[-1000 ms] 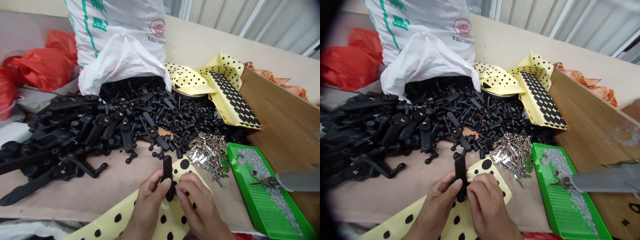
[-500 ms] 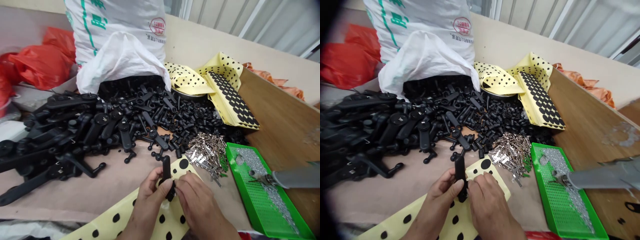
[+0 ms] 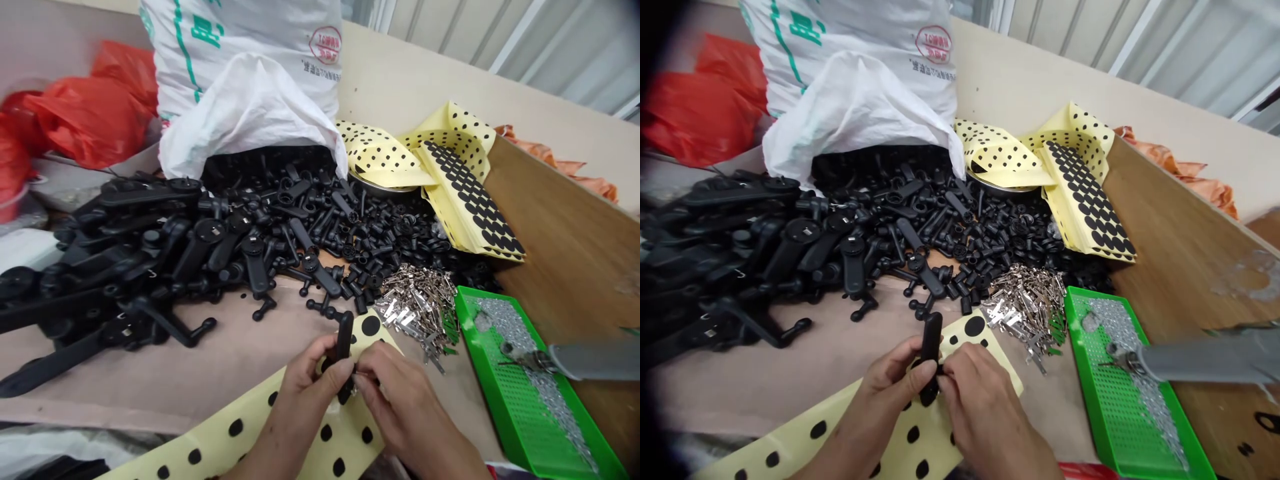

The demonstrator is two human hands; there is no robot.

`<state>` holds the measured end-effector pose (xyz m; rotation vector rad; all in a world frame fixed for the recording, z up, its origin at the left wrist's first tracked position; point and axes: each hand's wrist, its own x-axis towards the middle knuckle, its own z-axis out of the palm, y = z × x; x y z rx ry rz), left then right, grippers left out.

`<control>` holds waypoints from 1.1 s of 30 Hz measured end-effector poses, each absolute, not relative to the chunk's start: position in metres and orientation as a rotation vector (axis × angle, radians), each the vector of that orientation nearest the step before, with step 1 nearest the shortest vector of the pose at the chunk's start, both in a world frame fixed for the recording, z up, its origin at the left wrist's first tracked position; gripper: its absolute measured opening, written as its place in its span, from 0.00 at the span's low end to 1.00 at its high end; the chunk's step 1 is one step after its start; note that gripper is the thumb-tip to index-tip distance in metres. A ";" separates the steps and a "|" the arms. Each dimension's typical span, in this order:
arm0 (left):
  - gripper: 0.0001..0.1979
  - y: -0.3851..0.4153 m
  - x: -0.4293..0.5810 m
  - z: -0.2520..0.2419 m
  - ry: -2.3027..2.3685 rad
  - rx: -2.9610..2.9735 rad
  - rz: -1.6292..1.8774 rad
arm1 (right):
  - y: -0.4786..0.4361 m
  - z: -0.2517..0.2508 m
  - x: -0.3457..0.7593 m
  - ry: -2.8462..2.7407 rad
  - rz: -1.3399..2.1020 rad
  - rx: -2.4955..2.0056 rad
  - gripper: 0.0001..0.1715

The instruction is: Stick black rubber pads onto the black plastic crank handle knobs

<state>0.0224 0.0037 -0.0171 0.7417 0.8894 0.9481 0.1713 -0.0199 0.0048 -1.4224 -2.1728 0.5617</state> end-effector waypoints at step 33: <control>0.12 0.007 0.020 -0.031 0.783 0.809 0.812 | -0.010 -0.012 0.188 -1.905 1.254 -1.415 0.09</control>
